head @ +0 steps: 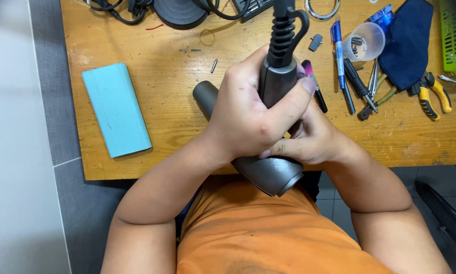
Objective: Assembling a hair dryer by aligning internal components and snapping the plastic casing halves together.
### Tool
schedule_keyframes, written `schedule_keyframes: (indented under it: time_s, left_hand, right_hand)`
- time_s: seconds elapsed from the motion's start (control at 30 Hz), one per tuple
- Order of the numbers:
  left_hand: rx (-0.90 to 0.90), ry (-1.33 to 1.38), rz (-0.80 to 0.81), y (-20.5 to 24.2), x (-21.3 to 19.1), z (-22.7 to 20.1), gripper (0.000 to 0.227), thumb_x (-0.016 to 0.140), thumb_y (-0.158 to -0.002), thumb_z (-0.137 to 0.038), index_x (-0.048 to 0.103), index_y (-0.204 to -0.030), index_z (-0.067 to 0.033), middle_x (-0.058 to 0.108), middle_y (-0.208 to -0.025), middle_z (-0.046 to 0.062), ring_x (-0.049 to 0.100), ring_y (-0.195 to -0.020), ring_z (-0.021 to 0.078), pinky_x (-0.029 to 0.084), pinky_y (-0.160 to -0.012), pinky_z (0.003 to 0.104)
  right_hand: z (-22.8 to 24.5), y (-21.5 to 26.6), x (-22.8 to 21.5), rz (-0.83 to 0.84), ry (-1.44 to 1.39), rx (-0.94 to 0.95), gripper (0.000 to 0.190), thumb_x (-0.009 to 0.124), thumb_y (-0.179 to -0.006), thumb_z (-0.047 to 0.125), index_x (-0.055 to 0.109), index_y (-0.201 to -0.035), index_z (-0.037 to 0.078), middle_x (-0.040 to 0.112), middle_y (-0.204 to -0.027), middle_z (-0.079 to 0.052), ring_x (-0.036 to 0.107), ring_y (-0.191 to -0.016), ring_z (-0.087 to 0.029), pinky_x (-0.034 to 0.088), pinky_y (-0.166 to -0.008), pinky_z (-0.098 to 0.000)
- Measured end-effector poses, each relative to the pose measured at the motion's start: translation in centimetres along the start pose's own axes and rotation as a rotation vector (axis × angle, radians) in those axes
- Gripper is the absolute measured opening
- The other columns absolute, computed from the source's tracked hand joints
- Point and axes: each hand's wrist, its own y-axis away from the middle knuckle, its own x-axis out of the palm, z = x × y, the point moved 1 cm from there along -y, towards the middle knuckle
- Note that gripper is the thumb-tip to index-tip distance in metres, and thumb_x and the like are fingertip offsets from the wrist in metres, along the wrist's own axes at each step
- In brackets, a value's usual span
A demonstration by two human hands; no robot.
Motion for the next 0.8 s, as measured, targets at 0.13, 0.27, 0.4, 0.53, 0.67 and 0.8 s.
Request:
schedule_keyframes:
  time_s: [0.13, 0.27, 0.4, 0.53, 0.67, 0.8]
  left_hand:
    - [0.026, -0.324, 0.182, 1.0, -2.7, 0.1, 0.065, 0.07, -0.105, -0.054, 0.06, -0.15, -0.0085, 0.074, -0.136, 0.009, 0.073, -0.128, 0.0243, 0.055, -0.115, 0.039]
    - [0.296, -0.501, 0.396, 5.7, -6.6, 3.1, 0.139, 0.093, -0.075, -0.082, 0.044, -0.17, 0.0063, 0.062, -0.163, 0.027, 0.064, -0.151, 0.044, 0.051, -0.136, 0.059]
    - [0.468, -0.885, 0.376, 10.9, -7.2, 8.9, 0.137, 0.078, -0.086, -0.107, 0.046, -0.17, -0.0041, 0.055, -0.176, 0.025, 0.058, -0.167, 0.0467, 0.041, -0.14, 0.07]
    - [0.658, -0.866, 0.195, 11.0, -6.3, 11.4, 0.08, 0.055, -0.121, -0.079, 0.03, -0.178, -0.0288, 0.055, -0.175, 0.03, 0.062, -0.164, 0.0553, 0.045, -0.138, 0.075]
    - [0.708, -0.769, 0.084, 8.7, -5.2, 10.2, 0.034, 0.053, -0.126, -0.04, 0.051, -0.158, -0.0293, 0.07, -0.157, 0.03, 0.079, -0.141, 0.05, 0.059, -0.12, 0.071]
    - [0.71, -0.725, 0.061, 7.2, -5.0, 10.1, 0.063, 0.057, -0.119, -0.069, 0.054, -0.162, -0.0216, 0.069, -0.155, 0.028, 0.078, -0.136, 0.0479, 0.062, -0.115, 0.065]
  right_hand:
    - [-2.2, 1.2, -1.0, -0.03, -0.047, -0.053, 0.099, 0.096, -0.086, 0.027, 0.045, -0.164, -0.005, 0.061, -0.16, -0.018, 0.065, -0.144, -0.028, 0.06, -0.128, -0.0452]
    - [-3.3, 1.6, -1.2, -0.045, -0.416, -0.096, 0.09, 0.093, -0.1, 0.024, 0.04, -0.169, 0.0, 0.079, -0.135, -0.03, 0.075, -0.141, -0.041, 0.051, -0.141, -0.0598]
    - [-3.4, 1.0, -1.5, -0.156, -0.461, -0.096, 0.094, 0.094, -0.102, 0.043, 0.041, -0.168, 0.002, 0.08, -0.127, -0.028, 0.08, -0.129, -0.039, 0.059, -0.136, -0.0568]
    - [-3.3, 0.3, -0.3, -0.171, -0.653, -0.02, 0.092, 0.093, -0.107, 0.04, 0.039, -0.173, 0.004, 0.079, -0.128, -0.03, 0.077, -0.134, -0.042, 0.058, -0.131, -0.0597]
    - [-2.5, -0.6, 0.6, -0.236, -0.826, 0.031, 0.073, 0.083, -0.115, 0.03, 0.046, -0.171, 0.003, 0.08, -0.131, -0.026, 0.075, -0.134, -0.041, 0.055, -0.133, -0.0624]
    - [-0.3, -1.7, 0.0, -0.274, -0.829, 0.09, 0.067, 0.082, -0.113, 0.028, 0.051, -0.166, 0.003, 0.08, -0.128, -0.026, 0.076, -0.132, -0.039, 0.056, -0.131, -0.0579]
